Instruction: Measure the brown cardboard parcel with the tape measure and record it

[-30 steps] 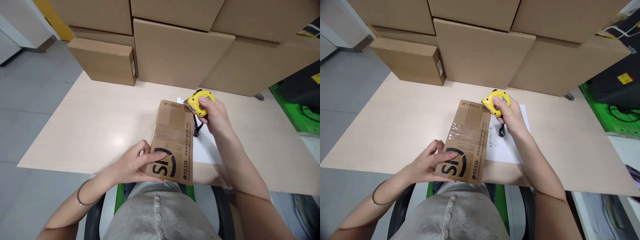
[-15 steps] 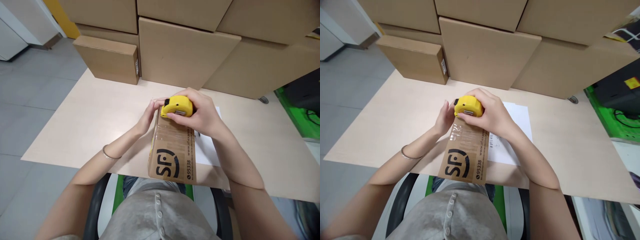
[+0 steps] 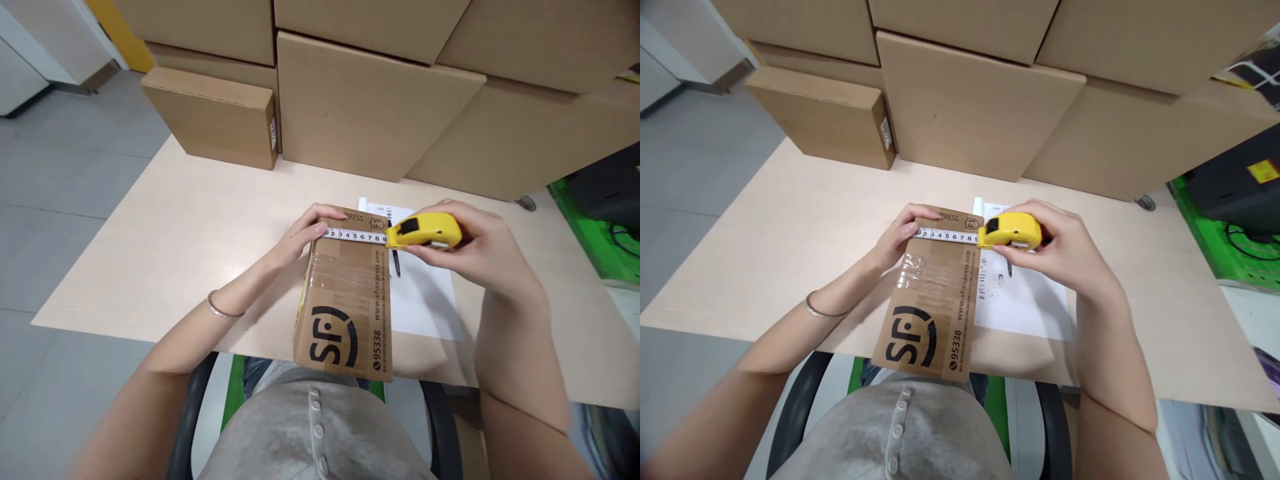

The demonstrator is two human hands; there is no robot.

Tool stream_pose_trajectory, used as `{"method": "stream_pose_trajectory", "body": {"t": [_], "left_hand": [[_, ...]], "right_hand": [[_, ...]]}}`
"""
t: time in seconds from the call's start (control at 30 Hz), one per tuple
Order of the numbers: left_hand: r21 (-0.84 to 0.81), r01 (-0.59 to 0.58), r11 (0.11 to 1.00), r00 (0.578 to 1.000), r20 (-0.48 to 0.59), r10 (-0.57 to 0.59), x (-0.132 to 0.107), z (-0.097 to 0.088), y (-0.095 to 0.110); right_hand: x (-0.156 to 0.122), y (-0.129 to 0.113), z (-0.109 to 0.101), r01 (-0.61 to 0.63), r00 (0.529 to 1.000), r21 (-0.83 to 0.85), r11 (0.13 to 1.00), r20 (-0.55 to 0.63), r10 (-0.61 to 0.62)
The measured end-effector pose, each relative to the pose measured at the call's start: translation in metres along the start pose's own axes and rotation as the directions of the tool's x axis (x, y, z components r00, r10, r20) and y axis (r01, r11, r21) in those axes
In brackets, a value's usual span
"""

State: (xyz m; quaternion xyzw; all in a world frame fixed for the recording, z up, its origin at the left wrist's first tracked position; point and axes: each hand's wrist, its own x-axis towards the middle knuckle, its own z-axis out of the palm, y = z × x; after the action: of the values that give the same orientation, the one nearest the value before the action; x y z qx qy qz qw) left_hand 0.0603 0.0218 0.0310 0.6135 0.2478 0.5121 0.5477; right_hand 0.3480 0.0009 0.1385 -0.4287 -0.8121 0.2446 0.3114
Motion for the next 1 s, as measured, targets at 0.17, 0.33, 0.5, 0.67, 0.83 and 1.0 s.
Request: {"method": "stream_pose_trajectory", "body": {"t": [0.17, 0.33, 0.5, 0.67, 0.83, 1.0], "left_hand": [[0.000, 0.017, 1.000, 1.000, 0.009, -0.017, 0.000, -0.003, -0.003], [0.012, -0.006, 1.000, 1.000, 0.011, 0.006, 0.003, -0.004, -0.003], [0.030, 0.020, 0.999, 1.000, 0.001, -0.020, 0.002, -0.004, -0.002], [0.032, 0.019, 0.999, 1.000, 0.002, -0.019, 0.002, -0.005, -0.003], [-0.065, 0.034, 0.997, 0.999, -0.017, -0.035, -0.002, 0.000, -0.005], [-0.095, -0.022, 0.995, 0.999, -0.043, 0.018, -0.007, 0.010, -0.008]], "right_hand": [[-0.014, 0.011, -0.001, -0.060, 0.997, 0.034, 0.998, -0.036, 0.061], [-0.012, 0.007, 0.003, -0.064, 0.997, 0.045, 0.997, -0.037, 0.066], [-0.015, 0.004, 0.002, -0.071, 0.997, 0.013, 0.997, -0.035, 0.072], [-0.017, 0.002, 0.001, -0.067, 0.997, -0.029, 0.997, -0.037, 0.066], [-0.013, -0.009, -0.003, -0.071, 0.997, -0.083, 0.994, -0.020, 0.070], [0.004, -0.027, 0.017, 0.070, 0.998, -0.146, 0.987, 0.019, -0.068]]}}
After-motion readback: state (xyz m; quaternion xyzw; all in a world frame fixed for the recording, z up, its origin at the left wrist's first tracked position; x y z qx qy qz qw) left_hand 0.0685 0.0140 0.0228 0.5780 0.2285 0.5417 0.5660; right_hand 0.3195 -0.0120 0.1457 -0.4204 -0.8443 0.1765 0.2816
